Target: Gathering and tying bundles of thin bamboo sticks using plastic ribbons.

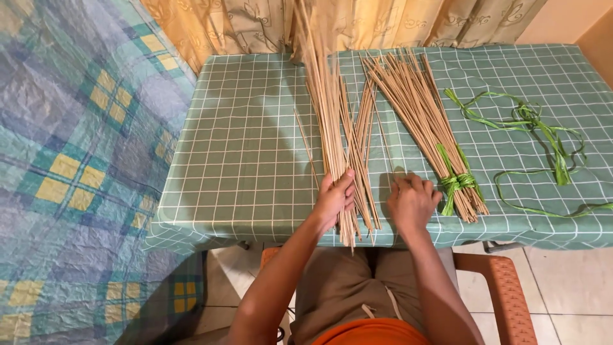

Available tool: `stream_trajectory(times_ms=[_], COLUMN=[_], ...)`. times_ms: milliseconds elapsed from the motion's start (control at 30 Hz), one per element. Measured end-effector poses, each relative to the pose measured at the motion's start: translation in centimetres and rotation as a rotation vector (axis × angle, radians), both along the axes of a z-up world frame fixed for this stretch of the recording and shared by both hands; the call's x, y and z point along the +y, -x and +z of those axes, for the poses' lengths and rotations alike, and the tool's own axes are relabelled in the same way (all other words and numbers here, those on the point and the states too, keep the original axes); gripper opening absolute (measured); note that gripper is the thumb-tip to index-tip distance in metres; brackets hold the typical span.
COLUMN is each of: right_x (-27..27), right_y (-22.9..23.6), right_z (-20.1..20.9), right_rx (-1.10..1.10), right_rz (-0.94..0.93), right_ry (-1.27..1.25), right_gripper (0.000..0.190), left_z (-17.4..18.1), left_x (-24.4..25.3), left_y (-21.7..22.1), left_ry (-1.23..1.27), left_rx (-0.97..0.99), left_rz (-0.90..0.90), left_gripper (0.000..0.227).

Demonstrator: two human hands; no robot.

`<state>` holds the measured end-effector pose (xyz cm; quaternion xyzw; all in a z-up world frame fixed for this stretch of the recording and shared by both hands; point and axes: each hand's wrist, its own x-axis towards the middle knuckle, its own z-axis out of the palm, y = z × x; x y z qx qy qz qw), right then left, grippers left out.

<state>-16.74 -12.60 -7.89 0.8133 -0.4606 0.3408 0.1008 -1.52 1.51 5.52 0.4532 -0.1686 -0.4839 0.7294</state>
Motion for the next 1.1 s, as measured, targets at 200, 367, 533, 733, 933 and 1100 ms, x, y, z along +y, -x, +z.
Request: stream_trajectory(times_ms=[200, 367, 533, 733, 933, 1100], right_x=[1.0, 2.1, 1.1, 5.2, 9.0, 9.4], right_y=[-0.4, 1.0, 1.2, -1.4, -3.3, -3.4], right_z=[1.8, 6.3, 5.6, 8.4, 8.1, 7.0], right_rx=[-0.093, -0.158, -0.352, -1.084, -0.998, -0.683], right_rz=[0.053, 0.106, 0.259, 0.484, 0.676, 0.592], right_ry=[-0.121, -0.461, -0.627, -0.892, -1.064, -1.014], right_gripper=[0.064, 0.072, 0.051, 0.049, 0.047, 0.048], left_z=[-2.6, -2.2, -3.9, -4.9, -3.9, -7.9], left_x=[-0.5, -0.6, -1.2, -1.2, -1.3, -1.8], left_y=[-0.6, -1.4, -2.1, -1.6, -0.6, -2.3], left_ry=[0.058, 0.079, 0.11, 0.106, -0.072, -0.198], left_rx=[0.105, 0.169, 0.222, 0.224, 0.006, -0.114], left_rz=[-0.01, -0.067, -0.144, -0.25, -0.163, -0.105], left_gripper=[0.02, 0.02, 0.035, 0.06, 0.057, 0.051])
